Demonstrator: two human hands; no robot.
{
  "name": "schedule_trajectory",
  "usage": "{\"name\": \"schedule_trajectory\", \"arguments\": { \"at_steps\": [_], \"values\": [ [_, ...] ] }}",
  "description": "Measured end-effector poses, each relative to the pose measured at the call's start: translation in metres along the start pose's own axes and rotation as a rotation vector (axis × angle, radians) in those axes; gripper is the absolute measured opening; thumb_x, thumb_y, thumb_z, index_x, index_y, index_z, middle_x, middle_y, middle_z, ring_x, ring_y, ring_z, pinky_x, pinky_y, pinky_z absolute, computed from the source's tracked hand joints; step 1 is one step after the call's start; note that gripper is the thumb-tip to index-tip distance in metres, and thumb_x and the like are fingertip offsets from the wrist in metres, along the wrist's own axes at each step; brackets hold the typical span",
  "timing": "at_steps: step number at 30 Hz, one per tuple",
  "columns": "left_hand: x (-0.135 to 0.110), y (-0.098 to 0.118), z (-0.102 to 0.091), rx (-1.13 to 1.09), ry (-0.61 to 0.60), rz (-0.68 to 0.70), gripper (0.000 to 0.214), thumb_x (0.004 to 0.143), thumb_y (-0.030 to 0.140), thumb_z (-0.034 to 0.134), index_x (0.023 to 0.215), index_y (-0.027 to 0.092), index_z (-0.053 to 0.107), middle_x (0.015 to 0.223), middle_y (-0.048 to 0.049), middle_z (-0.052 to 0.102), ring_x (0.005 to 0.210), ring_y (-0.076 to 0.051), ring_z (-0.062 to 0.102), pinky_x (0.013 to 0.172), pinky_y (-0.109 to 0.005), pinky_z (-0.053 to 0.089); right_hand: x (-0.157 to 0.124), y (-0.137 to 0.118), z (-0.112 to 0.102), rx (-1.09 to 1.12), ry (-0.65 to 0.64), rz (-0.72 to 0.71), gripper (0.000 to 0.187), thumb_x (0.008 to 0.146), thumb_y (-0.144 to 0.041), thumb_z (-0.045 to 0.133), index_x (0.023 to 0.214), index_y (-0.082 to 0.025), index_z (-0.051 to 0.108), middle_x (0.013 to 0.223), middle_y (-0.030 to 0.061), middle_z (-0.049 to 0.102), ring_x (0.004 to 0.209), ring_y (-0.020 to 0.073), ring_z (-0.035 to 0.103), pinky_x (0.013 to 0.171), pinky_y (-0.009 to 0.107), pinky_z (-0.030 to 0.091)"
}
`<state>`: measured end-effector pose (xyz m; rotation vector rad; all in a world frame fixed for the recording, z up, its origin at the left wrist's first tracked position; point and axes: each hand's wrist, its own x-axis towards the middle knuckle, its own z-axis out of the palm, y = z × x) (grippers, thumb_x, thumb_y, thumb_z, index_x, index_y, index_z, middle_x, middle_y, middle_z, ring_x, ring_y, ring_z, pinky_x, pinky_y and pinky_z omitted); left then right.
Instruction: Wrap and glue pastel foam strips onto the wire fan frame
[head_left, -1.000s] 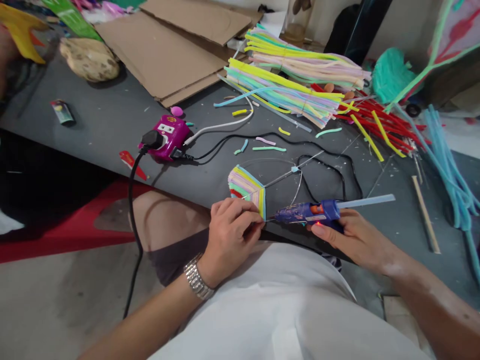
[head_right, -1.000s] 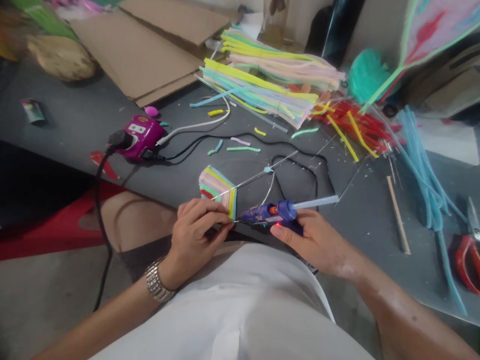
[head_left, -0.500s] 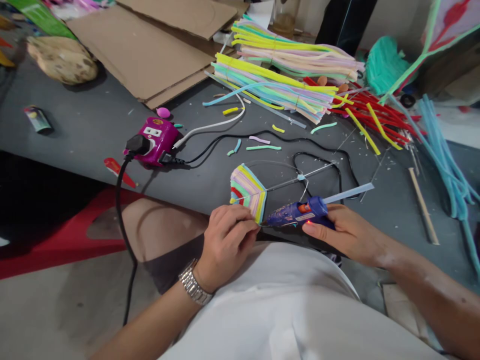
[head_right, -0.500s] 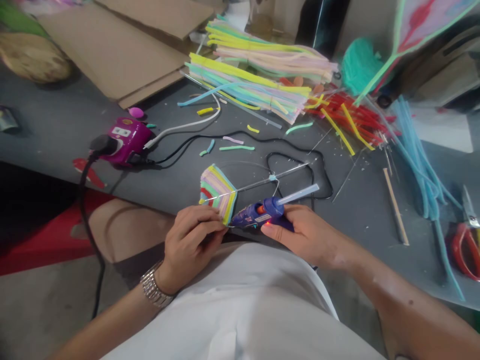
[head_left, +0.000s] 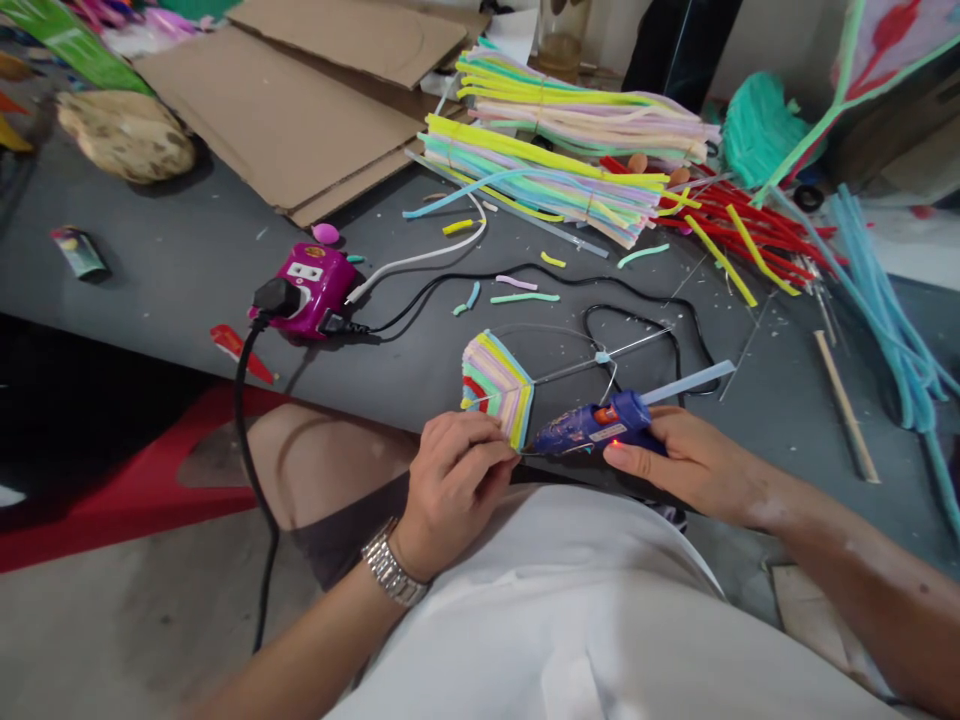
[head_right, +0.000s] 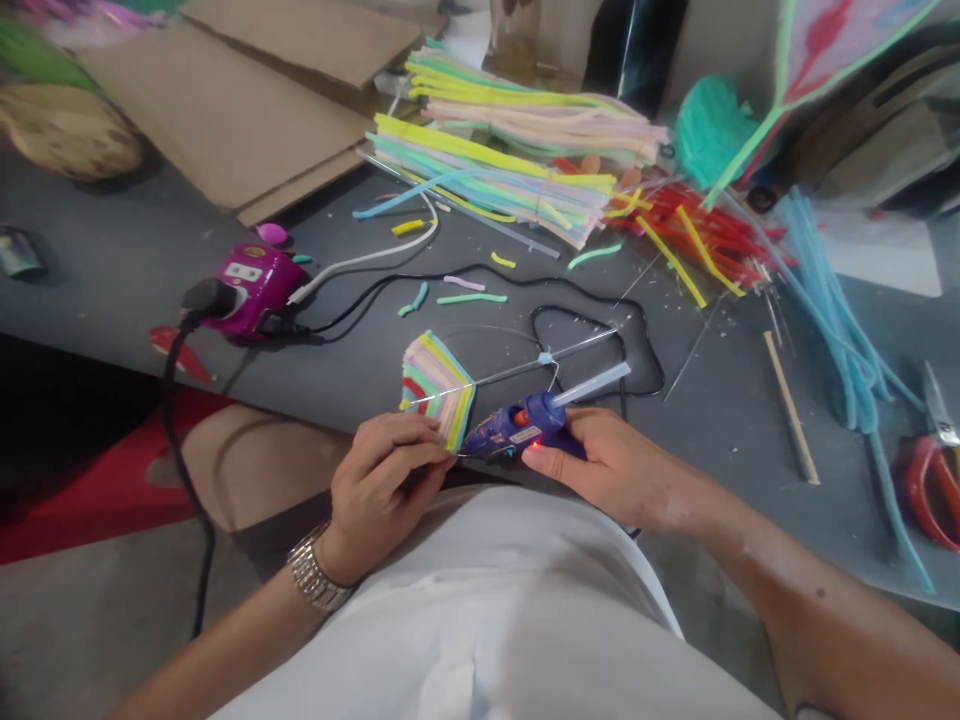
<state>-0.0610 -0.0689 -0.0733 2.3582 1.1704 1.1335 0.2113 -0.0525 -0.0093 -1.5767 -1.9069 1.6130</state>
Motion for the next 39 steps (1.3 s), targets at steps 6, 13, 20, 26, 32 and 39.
{"name": "schedule_trajectory", "arguments": {
  "at_steps": [6,13,20,26,32,39],
  "values": [
    [-0.002,-0.003,0.002,-0.021,0.000,0.001,0.020,0.084,0.005,0.073,0.093,0.020,0.063,0.093,-0.0047,0.070,0.096,-0.019,0.068,0.087,-0.037,0.054,0.002,-0.002,0.001,0.019,-0.007,0.045,0.046,0.093,-0.060,0.056,0.093,-0.019,0.077,0.076,0.0035,0.070,0.077,0.0220,0.065,0.073,0.031,0.051],
    [-0.003,-0.003,0.003,-0.024,0.004,-0.003,0.021,0.085,0.005,0.072,0.093,0.021,0.062,0.094,-0.0039,0.069,0.096,-0.019,0.068,0.087,-0.037,0.055,0.003,-0.003,0.001,0.042,0.010,0.008,0.044,0.092,-0.056,0.057,0.066,-0.021,0.065,0.050,-0.0033,0.046,0.055,0.0150,0.050,0.058,0.026,0.042],
    [-0.003,-0.003,0.003,-0.021,0.018,-0.009,0.021,0.085,0.005,0.072,0.092,0.021,0.060,0.094,-0.0035,0.068,0.096,-0.018,0.068,0.086,-0.036,0.055,0.003,-0.001,0.000,0.058,0.008,-0.002,0.045,0.092,-0.056,0.057,0.062,-0.022,0.062,0.048,-0.0039,0.048,0.048,0.0126,0.044,0.053,0.026,0.037],
    [-0.003,-0.003,0.003,-0.028,0.018,-0.011,0.022,0.084,0.004,0.073,0.092,0.020,0.061,0.095,-0.0037,0.067,0.095,-0.018,0.068,0.086,-0.036,0.055,0.003,-0.001,0.000,0.056,-0.011,0.035,0.048,0.091,-0.058,0.056,0.061,-0.022,0.061,0.048,-0.0031,0.050,0.049,0.0135,0.046,0.055,0.026,0.039],
    [-0.002,-0.002,0.004,-0.024,0.025,-0.008,0.022,0.084,0.003,0.072,0.091,0.020,0.060,0.094,-0.0037,0.067,0.096,-0.018,0.068,0.086,-0.035,0.055,0.003,0.000,0.000,0.064,-0.005,0.037,0.045,0.091,-0.057,0.058,0.067,-0.021,0.066,0.048,-0.0037,0.048,0.050,0.0137,0.046,0.054,0.026,0.038],
    [-0.005,-0.003,0.005,-0.028,0.018,-0.024,0.022,0.084,0.005,0.073,0.091,0.021,0.061,0.095,-0.0038,0.067,0.097,-0.019,0.068,0.087,-0.037,0.055,-0.001,0.007,-0.005,0.156,0.028,0.044,0.046,0.089,-0.062,0.063,0.079,-0.018,0.072,0.053,-0.0022,0.054,0.050,0.0126,0.048,0.049,0.025,0.036]
  ]
}}
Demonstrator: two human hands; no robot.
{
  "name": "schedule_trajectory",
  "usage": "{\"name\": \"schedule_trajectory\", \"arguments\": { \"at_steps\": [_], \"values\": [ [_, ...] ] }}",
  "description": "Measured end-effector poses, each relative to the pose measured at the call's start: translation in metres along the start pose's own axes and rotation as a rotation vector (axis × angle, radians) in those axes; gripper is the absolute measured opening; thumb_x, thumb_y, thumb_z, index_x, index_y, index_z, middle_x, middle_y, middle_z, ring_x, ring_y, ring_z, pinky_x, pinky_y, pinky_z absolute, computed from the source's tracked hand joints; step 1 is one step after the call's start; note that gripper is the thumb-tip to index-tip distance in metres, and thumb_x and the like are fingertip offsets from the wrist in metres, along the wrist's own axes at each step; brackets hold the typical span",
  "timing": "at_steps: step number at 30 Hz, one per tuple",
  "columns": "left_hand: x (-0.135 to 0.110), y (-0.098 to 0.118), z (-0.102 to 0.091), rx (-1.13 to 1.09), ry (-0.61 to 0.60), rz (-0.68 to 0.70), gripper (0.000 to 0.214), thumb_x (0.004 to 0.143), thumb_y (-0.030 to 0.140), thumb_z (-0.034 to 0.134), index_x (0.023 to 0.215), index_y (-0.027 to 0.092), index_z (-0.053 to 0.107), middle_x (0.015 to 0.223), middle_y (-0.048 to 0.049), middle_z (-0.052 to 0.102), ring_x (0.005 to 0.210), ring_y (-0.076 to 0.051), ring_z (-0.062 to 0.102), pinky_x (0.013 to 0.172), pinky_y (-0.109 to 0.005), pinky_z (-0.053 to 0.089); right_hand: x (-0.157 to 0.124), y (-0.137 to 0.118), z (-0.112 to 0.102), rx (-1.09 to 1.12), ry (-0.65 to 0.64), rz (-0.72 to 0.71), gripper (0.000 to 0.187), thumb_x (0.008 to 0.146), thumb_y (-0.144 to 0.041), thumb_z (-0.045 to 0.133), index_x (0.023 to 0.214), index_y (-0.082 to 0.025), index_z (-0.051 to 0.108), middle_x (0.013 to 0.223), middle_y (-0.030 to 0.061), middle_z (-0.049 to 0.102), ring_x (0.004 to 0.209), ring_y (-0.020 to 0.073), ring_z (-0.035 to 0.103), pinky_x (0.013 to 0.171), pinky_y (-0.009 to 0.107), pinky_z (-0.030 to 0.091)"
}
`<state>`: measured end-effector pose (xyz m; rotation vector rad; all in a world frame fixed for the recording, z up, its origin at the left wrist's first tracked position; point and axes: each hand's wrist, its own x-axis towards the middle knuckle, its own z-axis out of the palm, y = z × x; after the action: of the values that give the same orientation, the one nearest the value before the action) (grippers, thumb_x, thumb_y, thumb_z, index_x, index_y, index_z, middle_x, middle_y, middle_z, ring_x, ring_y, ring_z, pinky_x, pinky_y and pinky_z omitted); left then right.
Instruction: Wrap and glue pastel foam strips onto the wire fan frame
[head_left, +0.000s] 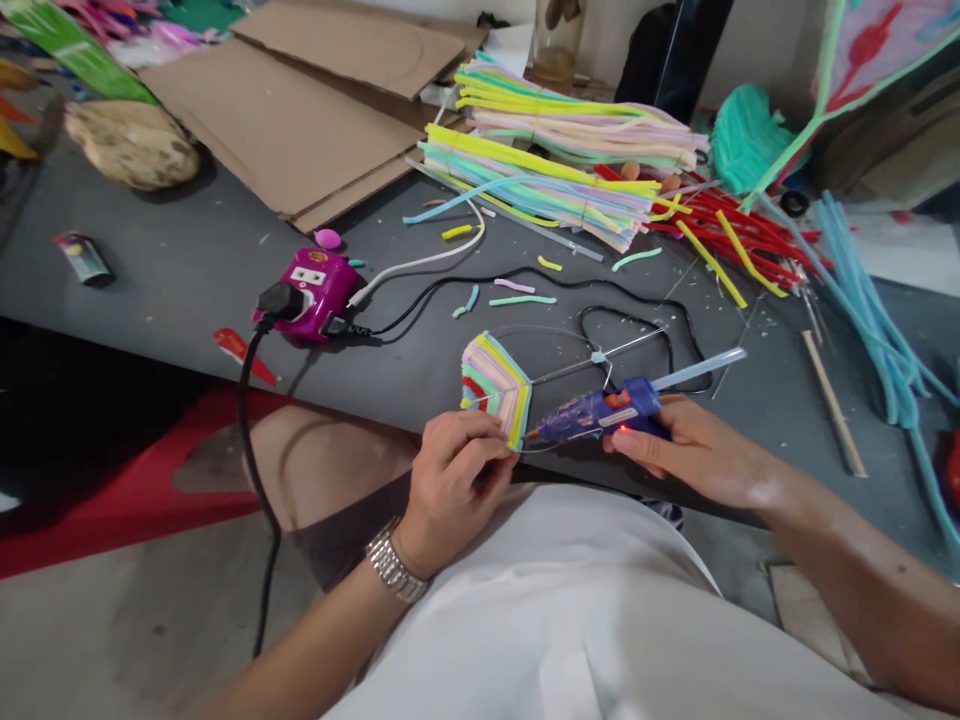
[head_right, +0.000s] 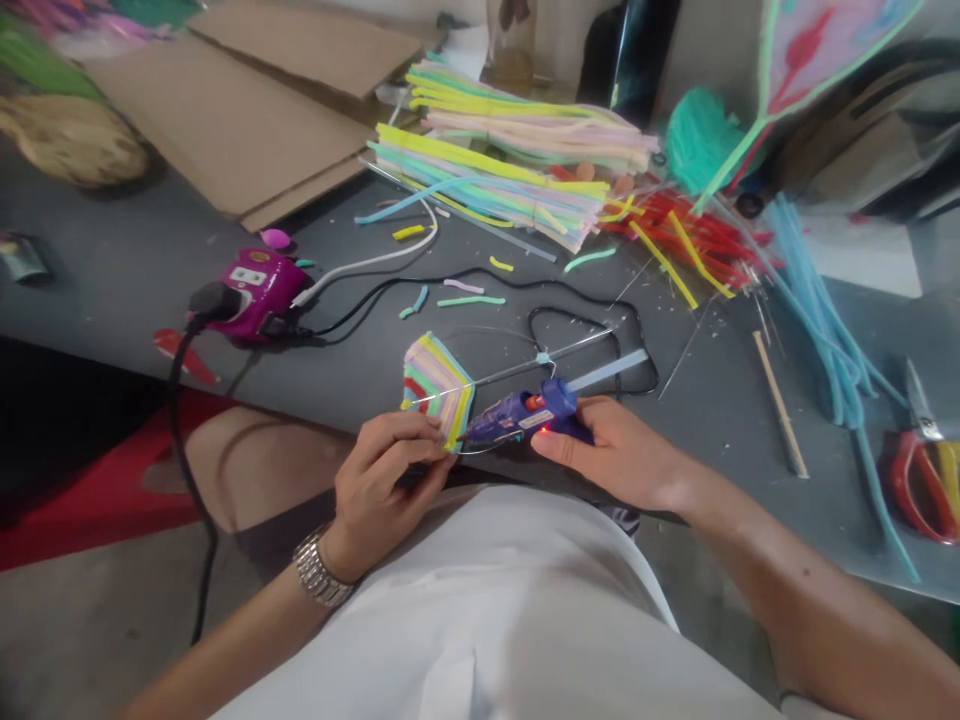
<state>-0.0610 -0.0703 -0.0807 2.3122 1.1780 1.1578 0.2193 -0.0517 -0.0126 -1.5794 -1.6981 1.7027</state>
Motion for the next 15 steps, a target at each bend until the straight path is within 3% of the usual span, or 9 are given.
{"name": "schedule_trajectory", "arguments": {
  "at_steps": [4,8,11,15],
  "values": [
    [-0.001,-0.001,0.000,0.010,0.007,0.001,0.020,0.084,0.007,0.073,0.091,0.021,0.061,0.097,-0.0039,0.068,0.097,-0.020,0.068,0.087,-0.038,0.055,-0.010,0.014,-0.006,0.333,0.219,-0.079,0.043,0.084,-0.060,0.072,0.086,-0.017,0.071,0.060,-0.0006,0.059,0.048,0.0113,0.049,0.046,0.025,0.038],
    [-0.002,-0.001,-0.001,0.042,0.004,0.010,0.017,0.086,0.009,0.072,0.093,0.022,0.064,0.102,-0.0050,0.070,0.097,-0.020,0.068,0.088,-0.037,0.055,-0.021,0.028,-0.008,0.722,0.649,-0.099,0.031,0.073,-0.044,0.082,0.084,-0.019,0.066,0.068,-0.0008,0.062,0.051,0.0121,0.055,0.045,0.025,0.043],
    [-0.002,-0.006,0.001,0.067,0.030,0.062,0.014,0.087,0.014,0.074,0.093,0.023,0.066,0.101,-0.0057,0.071,0.094,-0.023,0.069,0.088,-0.041,0.054,-0.028,0.041,-0.013,0.811,0.919,-0.023,0.031,0.064,-0.036,0.085,0.081,-0.018,0.067,0.070,0.0011,0.066,0.063,0.0148,0.062,0.051,0.024,0.050],
    [-0.003,-0.013,0.005,0.097,0.036,0.102,0.009,0.090,0.022,0.073,0.097,0.024,0.067,0.101,-0.0060,0.073,0.091,-0.025,0.069,0.087,-0.046,0.053,-0.040,0.051,-0.019,0.907,1.027,0.022,0.036,0.061,-0.040,0.088,0.079,-0.016,0.069,0.073,0.0029,0.067,0.066,0.0156,0.065,0.051,0.024,0.051]
  ]
}}
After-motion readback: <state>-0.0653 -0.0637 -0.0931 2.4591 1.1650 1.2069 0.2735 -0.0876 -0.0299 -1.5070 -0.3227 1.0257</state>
